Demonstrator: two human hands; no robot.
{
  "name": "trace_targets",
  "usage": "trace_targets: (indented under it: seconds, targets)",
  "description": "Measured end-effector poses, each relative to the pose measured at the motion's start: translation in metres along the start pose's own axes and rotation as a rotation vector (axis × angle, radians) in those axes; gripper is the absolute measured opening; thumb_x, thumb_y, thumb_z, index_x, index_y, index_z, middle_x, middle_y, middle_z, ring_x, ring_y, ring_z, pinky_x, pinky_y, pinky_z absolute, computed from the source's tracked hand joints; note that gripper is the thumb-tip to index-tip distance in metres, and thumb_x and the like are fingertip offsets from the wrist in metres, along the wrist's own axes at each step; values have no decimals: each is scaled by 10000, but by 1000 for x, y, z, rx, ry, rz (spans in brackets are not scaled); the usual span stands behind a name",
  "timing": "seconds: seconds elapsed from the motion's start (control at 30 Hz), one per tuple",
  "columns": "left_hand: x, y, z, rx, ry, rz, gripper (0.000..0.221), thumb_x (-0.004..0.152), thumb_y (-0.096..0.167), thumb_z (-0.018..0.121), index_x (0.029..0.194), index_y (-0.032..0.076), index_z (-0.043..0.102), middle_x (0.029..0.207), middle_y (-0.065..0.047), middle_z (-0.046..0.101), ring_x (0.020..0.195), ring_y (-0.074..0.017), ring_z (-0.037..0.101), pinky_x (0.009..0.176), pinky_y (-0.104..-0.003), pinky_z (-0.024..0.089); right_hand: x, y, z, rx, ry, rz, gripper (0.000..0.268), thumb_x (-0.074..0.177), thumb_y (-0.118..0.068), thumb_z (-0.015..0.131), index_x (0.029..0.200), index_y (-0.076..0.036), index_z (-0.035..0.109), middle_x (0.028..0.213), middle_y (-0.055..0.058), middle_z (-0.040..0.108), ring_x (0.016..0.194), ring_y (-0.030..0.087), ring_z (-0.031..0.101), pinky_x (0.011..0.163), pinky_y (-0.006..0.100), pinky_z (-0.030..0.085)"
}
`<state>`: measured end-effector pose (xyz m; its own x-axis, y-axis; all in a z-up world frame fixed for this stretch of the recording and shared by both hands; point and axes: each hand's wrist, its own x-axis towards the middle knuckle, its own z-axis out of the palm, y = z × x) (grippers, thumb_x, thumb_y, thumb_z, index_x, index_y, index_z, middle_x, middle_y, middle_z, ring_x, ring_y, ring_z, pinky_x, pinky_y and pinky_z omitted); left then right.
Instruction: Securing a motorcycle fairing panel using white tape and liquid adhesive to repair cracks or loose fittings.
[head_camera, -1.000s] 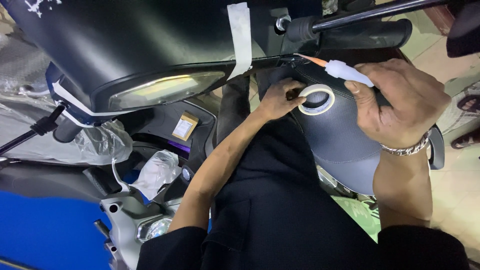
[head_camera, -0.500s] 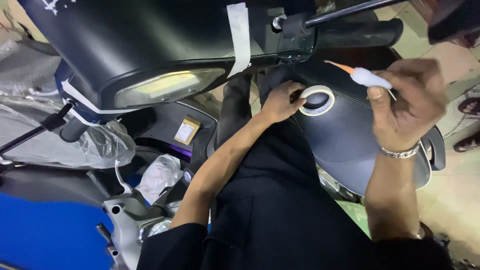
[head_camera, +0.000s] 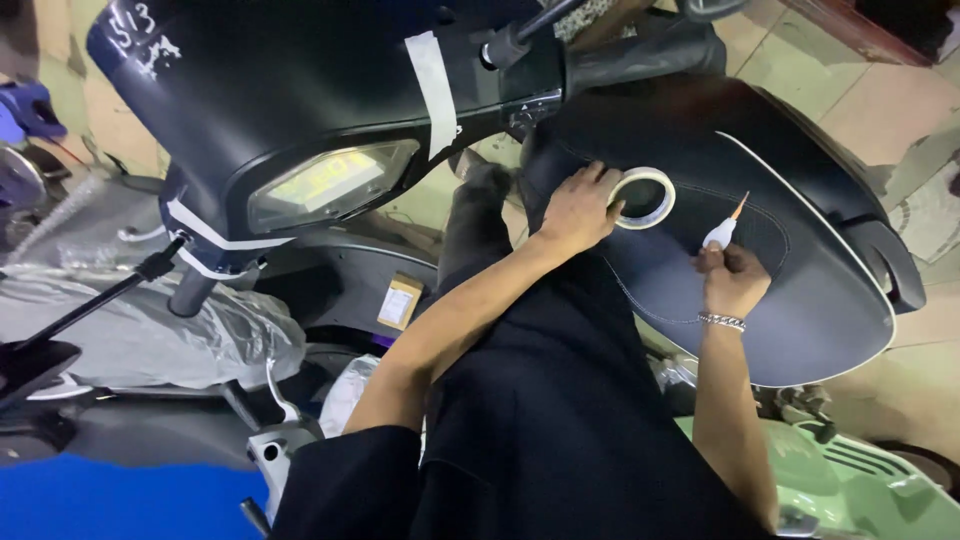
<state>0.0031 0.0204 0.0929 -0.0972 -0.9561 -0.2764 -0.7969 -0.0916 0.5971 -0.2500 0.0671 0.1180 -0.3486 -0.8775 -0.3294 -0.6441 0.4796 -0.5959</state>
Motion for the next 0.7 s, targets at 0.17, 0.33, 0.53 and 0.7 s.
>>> trace_targets:
  seconds: [0.17, 0.33, 0.53, 0.7]
  targets:
    - [-23, 32, -79, 134, -225, 139, 410, 854, 378, 692, 1199, 162, 642, 1116, -99, 631, 1034, -309, 691, 852, -439, 573, 7, 43, 5, -164, 10, 28, 310, 943, -267, 891, 1007, 9, 766, 850, 210, 735, 888, 394, 732, 770, 435, 562]
    - [-35, 81, -230, 315, -603, 270, 457, 919, 352, 641, 1306, 109, 630, 1260, -175, 628, 1153, -355, 651, 980, -491, 512, 9, 46, -3, -265, -3, 83, 376, 939, -405, 880, 1008, -55, 760, 840, 154, 743, 868, 375, 734, 779, 444, 579]
    - [-11, 81, -420, 573, -523, 786, 342, 944, 128, 626, 619, 115, 518, 618, -2, 410, 512, -168, 458, 389, -319, 400, -27, -88, -20, -117, 166, -312, 272, 1065, -278, 835, 1123, -42, 711, 968, 140, 686, 820, 331, 690, 699, 437, 500]
    - [109, 17, -445, 466, -418, 367, 368, 1019, 390, 681, 1108, 34, 654, 1058, -215, 668, 1030, -468, 625, 809, -565, 497, -45, -261, 41, 545, -431, -283, 500, 1012, -360, 615, 1397, -46, 557, 1227, 94, 697, 1055, 188, 691, 899, 314, 539]
